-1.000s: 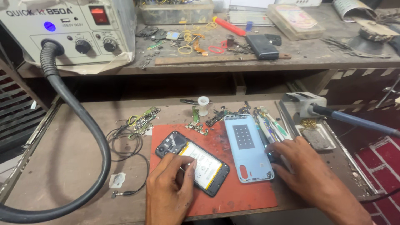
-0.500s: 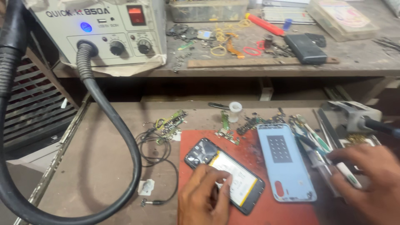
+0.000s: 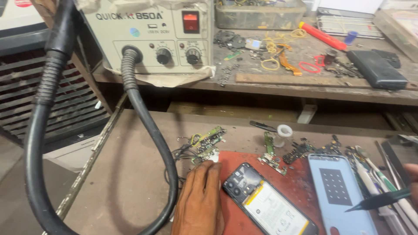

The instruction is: The person disassembles a smartphone, removes the battery and camera module, and uses tweezers and a screwdriver to manipulate internal components and connectors. The person then reassembles the camera module and battery into the phone chassis.

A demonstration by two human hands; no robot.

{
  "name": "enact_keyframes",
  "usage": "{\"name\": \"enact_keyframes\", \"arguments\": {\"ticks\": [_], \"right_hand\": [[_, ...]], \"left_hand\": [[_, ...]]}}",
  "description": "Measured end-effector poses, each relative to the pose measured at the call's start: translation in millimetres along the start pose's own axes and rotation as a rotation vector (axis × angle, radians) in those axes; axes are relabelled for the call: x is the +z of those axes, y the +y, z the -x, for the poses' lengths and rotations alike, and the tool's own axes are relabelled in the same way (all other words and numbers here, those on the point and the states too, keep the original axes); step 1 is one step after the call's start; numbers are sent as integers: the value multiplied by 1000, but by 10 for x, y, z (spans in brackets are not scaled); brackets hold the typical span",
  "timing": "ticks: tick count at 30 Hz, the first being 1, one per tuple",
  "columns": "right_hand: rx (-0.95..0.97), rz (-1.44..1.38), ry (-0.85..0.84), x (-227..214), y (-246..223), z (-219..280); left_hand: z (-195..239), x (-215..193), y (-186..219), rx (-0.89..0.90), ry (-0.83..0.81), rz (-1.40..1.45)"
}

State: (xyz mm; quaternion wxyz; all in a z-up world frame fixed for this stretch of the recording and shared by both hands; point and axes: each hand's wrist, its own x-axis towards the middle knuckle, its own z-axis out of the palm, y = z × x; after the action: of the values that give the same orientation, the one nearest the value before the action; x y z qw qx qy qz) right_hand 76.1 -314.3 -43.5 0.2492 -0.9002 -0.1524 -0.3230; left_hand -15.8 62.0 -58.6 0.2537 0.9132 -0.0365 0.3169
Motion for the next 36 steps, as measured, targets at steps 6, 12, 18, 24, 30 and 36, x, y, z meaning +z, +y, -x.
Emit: {"name": "enact_keyframes", "arguments": {"ticks": [6,12,18,24,30,36], "right_hand": [[-116,-143,-77,280,-286,16],[-171,-212,-140,345,-477,-26],[-250,-201,-123,358,-702,-33],[-182,-211,-77,390,-856,6],[-176,-196,-105,413,-850,13],[-121,-288,-79,365,-891,57]], "left_hand": [[55,11,-230,-137,-176,-200],[206,-164,-482,-176,-223,-117],[113,-296,-468,-240,-270,-146],[-39,-508,-318,-548,-293,-25],[-44,-651,-283,-496,-75,-86],[-74,-842,-356,-392,-246,-240]]}}
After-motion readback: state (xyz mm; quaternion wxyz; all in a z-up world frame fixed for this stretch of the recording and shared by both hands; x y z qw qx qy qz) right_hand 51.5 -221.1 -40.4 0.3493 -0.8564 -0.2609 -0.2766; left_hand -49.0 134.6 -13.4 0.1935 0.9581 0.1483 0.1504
